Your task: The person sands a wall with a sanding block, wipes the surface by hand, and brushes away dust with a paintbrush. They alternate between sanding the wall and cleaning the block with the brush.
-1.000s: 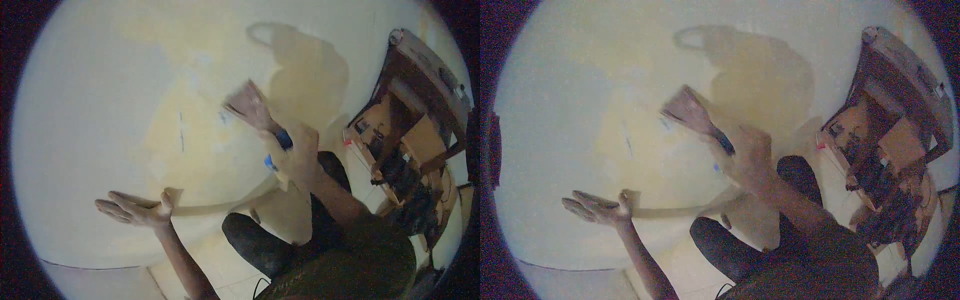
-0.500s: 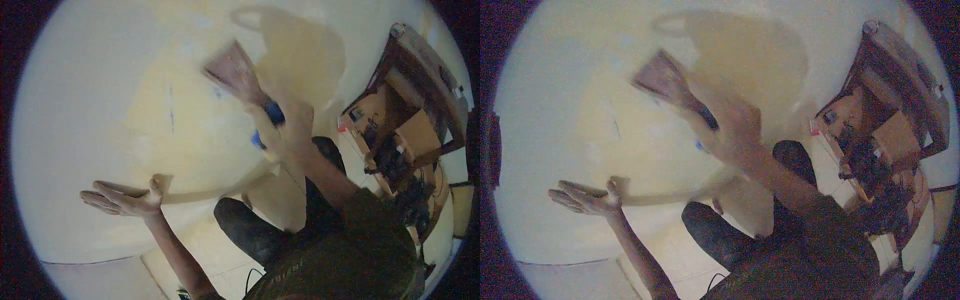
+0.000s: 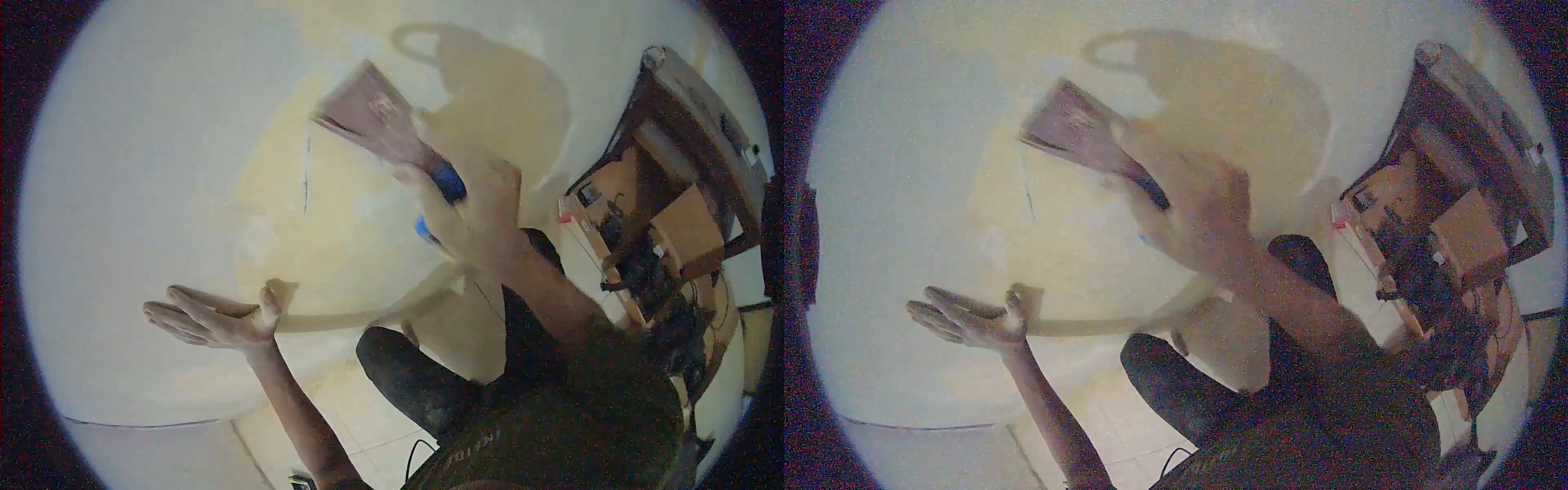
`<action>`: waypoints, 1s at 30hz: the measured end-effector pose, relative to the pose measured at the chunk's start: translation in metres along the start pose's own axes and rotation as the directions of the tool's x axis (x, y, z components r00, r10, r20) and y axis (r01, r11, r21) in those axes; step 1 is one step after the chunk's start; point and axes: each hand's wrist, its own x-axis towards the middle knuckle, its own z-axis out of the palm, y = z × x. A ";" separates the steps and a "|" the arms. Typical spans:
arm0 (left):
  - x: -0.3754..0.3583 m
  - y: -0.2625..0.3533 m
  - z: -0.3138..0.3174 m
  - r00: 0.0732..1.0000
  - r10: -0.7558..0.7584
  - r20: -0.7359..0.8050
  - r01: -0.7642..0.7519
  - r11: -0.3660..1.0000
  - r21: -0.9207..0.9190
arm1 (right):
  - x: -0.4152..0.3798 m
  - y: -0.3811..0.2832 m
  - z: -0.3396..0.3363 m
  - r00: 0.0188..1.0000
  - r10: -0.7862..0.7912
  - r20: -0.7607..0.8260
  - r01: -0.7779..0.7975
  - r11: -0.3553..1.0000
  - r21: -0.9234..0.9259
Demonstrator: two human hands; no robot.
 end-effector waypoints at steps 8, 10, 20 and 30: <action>0.007 -0.008 0.007 1.000 -0.019 -0.023 0.020 0.999 0.027 | 0.005 0.000 0.010 0.992 -0.083 -0.093 0.081 0.996 -0.030; 0.003 -0.009 0.002 0.999 -0.032 0.015 0.031 0.999 0.044 | 0.016 -0.011 0.006 0.991 -0.104 -0.080 0.100 0.994 -0.049; -0.002 0.006 0.019 1.000 -0.002 0.010 0.002 1.000 -0.004 | 0.028 0.028 0.001 0.992 0.012 -0.125 -0.017 0.999 -0.042; -0.004 0.003 0.016 1.000 0.004 0.013 -0.004 0.999 0.053 | 0.028 0.035 -0.027 0.993 0.087 -0.076 -0.097 0.987 -0.127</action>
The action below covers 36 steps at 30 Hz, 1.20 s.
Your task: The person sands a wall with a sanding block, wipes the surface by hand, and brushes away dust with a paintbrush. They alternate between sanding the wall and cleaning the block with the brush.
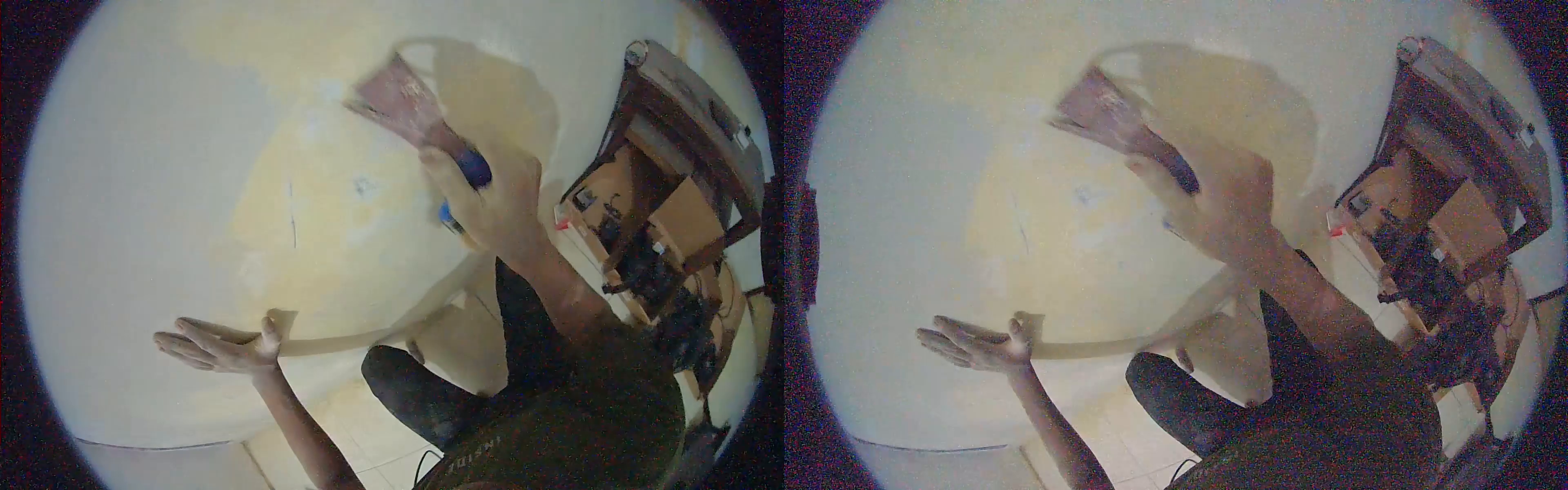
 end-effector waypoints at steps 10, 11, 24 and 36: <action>-0.008 0.006 -0.014 1.000 -0.019 -0.006 0.019 1.000 -0.021 | 0.012 -0.016 -0.003 1.000 0.031 0.003 -0.030 0.998 -0.058; -0.008 0.007 -0.014 1.000 -0.027 -0.008 0.027 0.999 -0.025 | 0.030 -0.021 -0.002 0.999 -0.011 -0.043 0.010 1.000 -0.024; -0.004 0.004 -0.003 0.996 -0.084 0.001 0.084 0.996 -0.042 | 0.055 -0.026 -0.011 0.946 -0.299 -0.127 0.278 0.947 -0.160; -0.013 0.050 0.014 0.993 -0.116 -0.030 0.112 0.989 -0.096 | 0.070 0.020 -0.024 0.891 -0.451 -0.046 0.415 0.853 -0.315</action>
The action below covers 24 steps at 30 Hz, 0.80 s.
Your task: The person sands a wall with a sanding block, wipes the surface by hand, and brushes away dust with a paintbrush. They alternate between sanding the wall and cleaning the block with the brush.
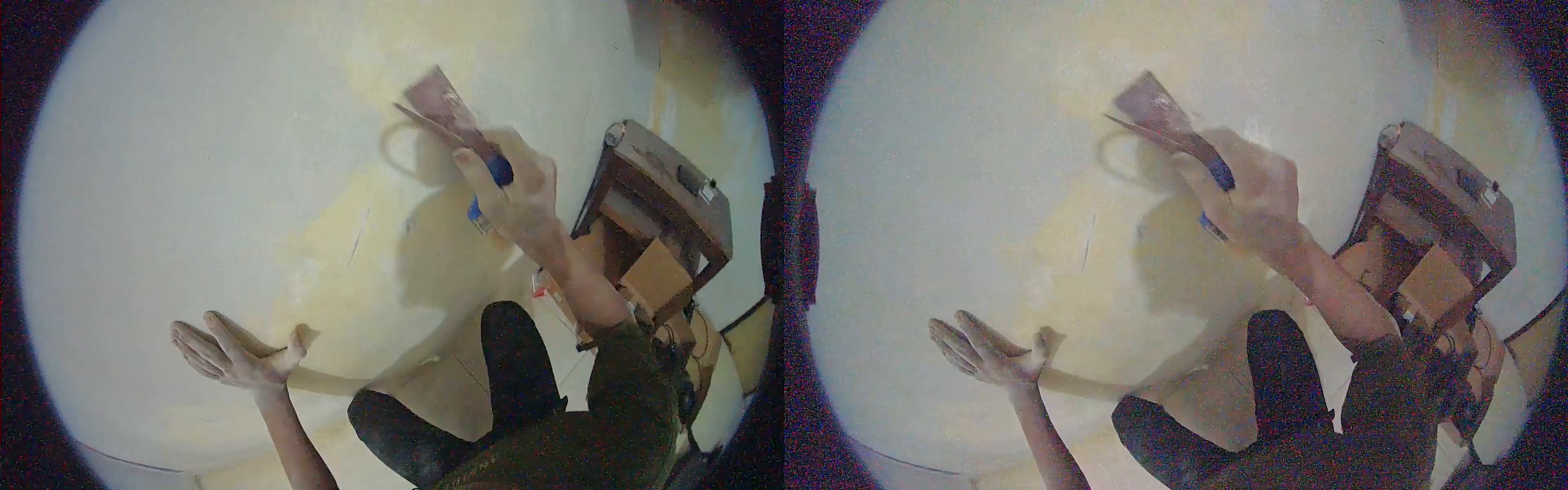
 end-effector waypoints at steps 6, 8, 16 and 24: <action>-0.011 -0.015 -0.008 0.999 0.003 0.038 -0.004 1.000 0.016 | 0.032 -0.034 0.002 0.999 0.043 -0.027 -0.037 0.984 0.172; -0.011 -0.017 -0.006 1.000 -0.002 0.030 0.001 1.000 0.022 | -0.011 -0.021 0.010 0.999 0.018 -0.029 -0.011 0.973 0.229; -0.010 -0.002 -0.006 1.000 0.008 0.022 -0.009 1.000 0.021 | 0.000 -0.015 -0.004 0.998 -0.054 0.018 0.054 0.998 0.019; -0.017 -0.009 -0.009 1.000 -0.007 0.030 0.006 1.000 0.030 | 0.025 -0.032 0.001 0.984 0.177 0.020 -0.177 0.983 0.050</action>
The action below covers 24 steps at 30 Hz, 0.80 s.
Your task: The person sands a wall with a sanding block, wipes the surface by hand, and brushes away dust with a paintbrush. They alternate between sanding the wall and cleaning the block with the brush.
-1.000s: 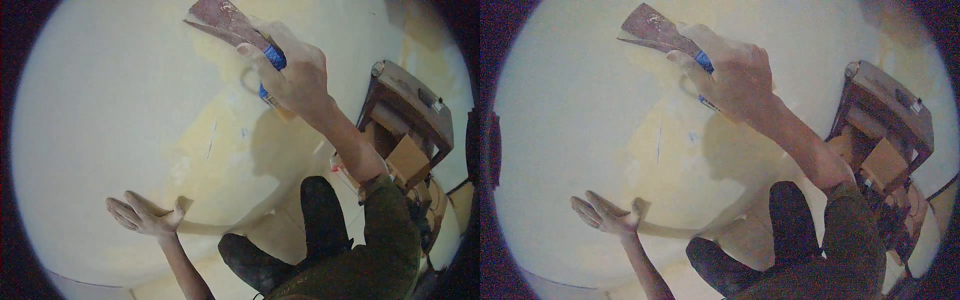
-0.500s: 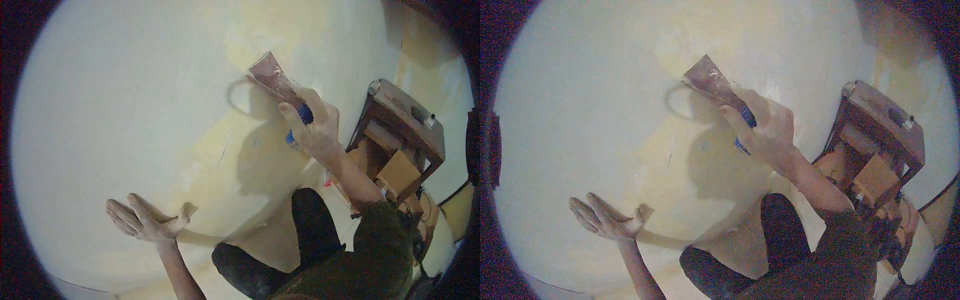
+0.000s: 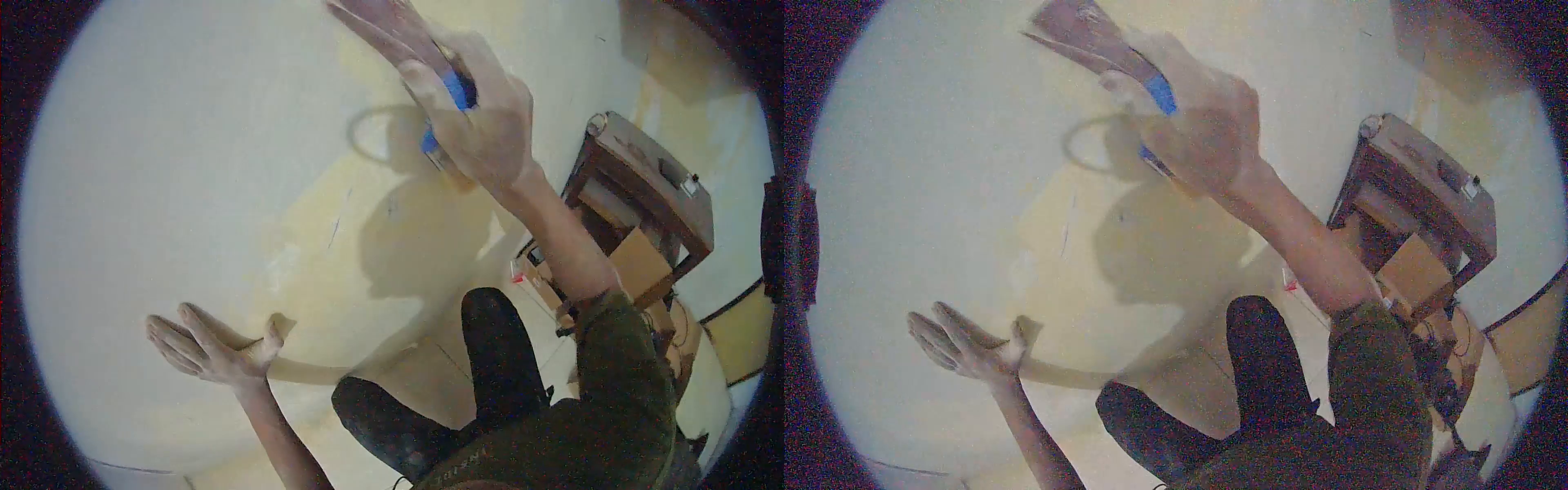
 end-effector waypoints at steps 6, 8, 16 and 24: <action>0.006 -0.008 -0.001 0.999 -0.040 -0.024 0.040 0.999 0.004 | -0.039 0.026 -0.009 0.995 0.094 0.032 -0.093 0.995 -0.044; 0.005 -0.007 -0.002 0.998 -0.060 -0.003 0.060 0.998 0.009 | -0.024 0.024 -0.014 0.979 0.205 0.016 -0.203 0.976 -0.082; 0.010 -0.012 0.008 0.996 -0.077 -0.050 0.077 0.997 -0.001 | -0.043 0.031 -0.005 0.981 0.195 -0.007 -0.195 0.981 -0.007; 0.018 -0.005 0.029 0.994 -0.113 -0.013 0.112 0.994 -0.009 | -0.035 0.054 0.020 0.959 0.265 -0.101 -0.272 0.960 -0.070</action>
